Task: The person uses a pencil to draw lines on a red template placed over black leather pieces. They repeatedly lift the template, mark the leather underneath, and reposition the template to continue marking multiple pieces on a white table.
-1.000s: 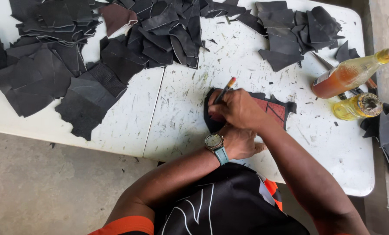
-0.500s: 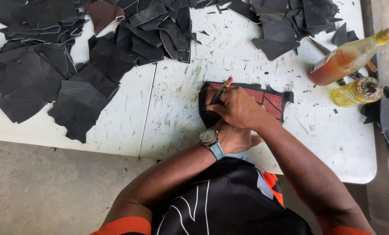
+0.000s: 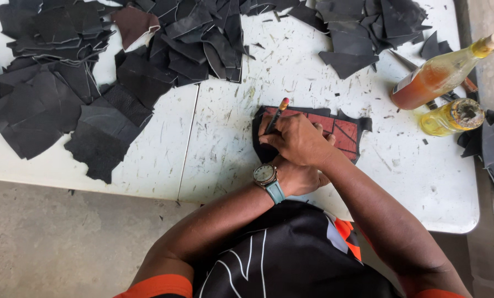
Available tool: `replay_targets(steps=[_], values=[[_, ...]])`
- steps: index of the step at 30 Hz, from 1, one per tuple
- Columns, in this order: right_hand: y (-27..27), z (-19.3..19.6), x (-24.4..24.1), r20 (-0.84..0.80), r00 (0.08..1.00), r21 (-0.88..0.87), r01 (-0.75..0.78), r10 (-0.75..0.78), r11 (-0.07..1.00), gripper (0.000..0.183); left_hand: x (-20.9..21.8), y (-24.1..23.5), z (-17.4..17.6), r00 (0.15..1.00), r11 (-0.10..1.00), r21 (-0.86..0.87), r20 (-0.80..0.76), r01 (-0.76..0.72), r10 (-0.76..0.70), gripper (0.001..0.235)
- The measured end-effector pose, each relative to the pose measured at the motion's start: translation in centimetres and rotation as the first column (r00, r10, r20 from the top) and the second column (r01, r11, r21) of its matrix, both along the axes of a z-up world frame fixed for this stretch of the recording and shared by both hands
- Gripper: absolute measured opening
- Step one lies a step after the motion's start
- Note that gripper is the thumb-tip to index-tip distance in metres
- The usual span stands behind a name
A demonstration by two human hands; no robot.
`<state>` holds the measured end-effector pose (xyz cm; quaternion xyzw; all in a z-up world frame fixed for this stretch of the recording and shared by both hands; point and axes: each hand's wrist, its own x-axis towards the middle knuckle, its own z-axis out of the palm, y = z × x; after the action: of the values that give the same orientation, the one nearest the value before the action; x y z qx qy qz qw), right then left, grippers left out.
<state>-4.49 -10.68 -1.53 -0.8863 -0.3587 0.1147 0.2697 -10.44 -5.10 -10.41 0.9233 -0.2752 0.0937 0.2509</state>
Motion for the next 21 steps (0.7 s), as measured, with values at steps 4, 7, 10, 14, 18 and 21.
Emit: replay_targets(steps=[4, 7, 10, 14, 18, 21], values=[[-0.2, -0.8, -0.1, -0.006, 1.0, 0.086, 0.012, -0.012, 0.996, 0.021, -0.1, 0.1, 0.2, 1.0, 0.999, -0.032, 0.009, -0.003, 0.003, 0.088], [-0.1, -0.9, -0.2, 0.06, 0.995, -0.121, 0.085, -0.078, 0.989, 0.039, -0.2, 0.0, 0.6, 0.993, 0.996, 0.085, -0.118, 0.024, -0.014, 0.09], [0.4, 0.0, 0.2, 0.013, 0.999, 0.107, -0.042, 0.041, 0.993, 0.015, -0.4, 0.2, 1.5, 0.983, 0.999, -0.028, 0.177, -0.037, 0.042, 0.084], [1.2, 1.7, 1.3, -0.056, 0.998, 0.078, 0.027, -0.023, 0.997, 0.018, -0.1, 0.5, 2.9, 0.891, 0.99, 0.117, -0.453, 0.073, -0.012, 0.074], [1.7, 1.9, 2.1, -0.14, 0.989, 0.085, 0.049, -0.037, 0.995, 0.018, 0.8, 0.7, 3.0, 0.934, 0.983, 0.16, -0.356, 0.095, -0.032, 0.076], [1.1, 1.2, 2.4, -0.233, 0.968, 0.225, 0.143, -0.089, 0.964, 0.017, 0.3, 0.4, 2.6, 0.956, 0.977, 0.202, -0.292, 0.072, -0.01, 0.07]])
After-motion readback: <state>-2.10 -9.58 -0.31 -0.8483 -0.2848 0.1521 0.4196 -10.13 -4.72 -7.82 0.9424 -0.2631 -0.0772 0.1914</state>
